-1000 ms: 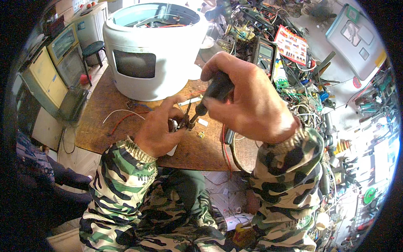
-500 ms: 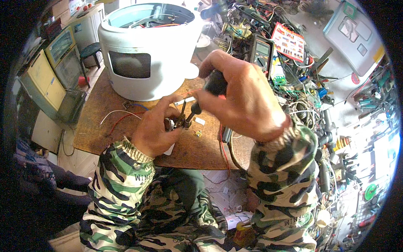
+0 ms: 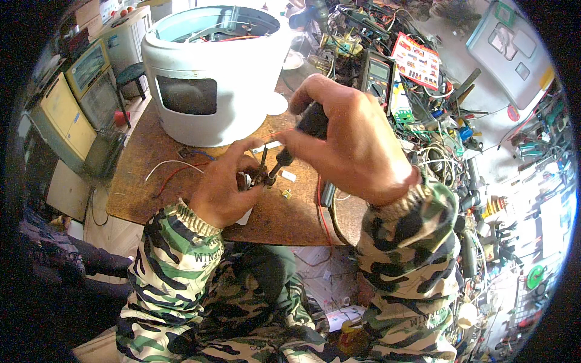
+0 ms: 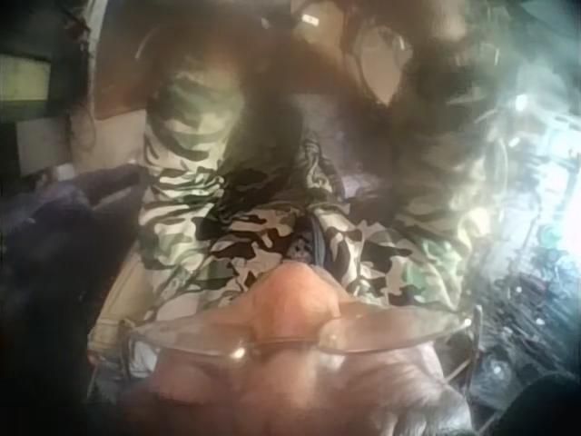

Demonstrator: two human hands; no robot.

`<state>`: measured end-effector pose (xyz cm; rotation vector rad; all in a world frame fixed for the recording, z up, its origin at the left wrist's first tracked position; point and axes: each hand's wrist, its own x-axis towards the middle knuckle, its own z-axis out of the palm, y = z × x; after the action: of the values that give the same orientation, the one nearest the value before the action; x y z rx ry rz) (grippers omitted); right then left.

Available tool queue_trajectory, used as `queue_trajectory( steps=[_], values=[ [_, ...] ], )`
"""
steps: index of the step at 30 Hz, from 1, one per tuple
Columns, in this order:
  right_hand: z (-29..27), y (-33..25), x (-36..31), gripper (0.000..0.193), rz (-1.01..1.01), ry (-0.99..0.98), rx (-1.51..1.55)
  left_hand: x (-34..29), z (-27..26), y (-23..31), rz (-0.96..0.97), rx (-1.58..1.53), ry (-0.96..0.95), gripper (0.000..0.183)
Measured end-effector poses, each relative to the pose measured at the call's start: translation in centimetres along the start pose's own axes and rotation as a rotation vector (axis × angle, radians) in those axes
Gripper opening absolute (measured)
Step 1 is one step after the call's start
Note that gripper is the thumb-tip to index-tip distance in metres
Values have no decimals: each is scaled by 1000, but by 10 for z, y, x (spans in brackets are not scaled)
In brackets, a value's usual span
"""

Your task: The person sits on the floor and uses a screwdriver to adjust screws on a small white electrical component. They repeatedly tighten and loosen connections while holding the component and wires.

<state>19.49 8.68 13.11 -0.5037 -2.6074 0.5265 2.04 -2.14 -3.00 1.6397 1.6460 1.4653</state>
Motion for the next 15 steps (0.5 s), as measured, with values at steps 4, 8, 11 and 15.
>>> queue_trajectory(
  steps=[4, 8, 11, 15],
  values=[
    [4, -8, 4, 36, 74, -2, -22, 0, -1, 3, -17, 1, -15, 72],
    [-1, -5, 0, 37, 33, -5, 5, 3, 1, 4, -10, -16, -24, 72],
    [3, 3, 0, 36, -14, 18, 63, 2, 3, -4, 40, -16, 1, 72],
    [8, -3, 5, 33, 108, 40, -107, 0, -1, -2, -11, -10, -21, 72]
  ],
)
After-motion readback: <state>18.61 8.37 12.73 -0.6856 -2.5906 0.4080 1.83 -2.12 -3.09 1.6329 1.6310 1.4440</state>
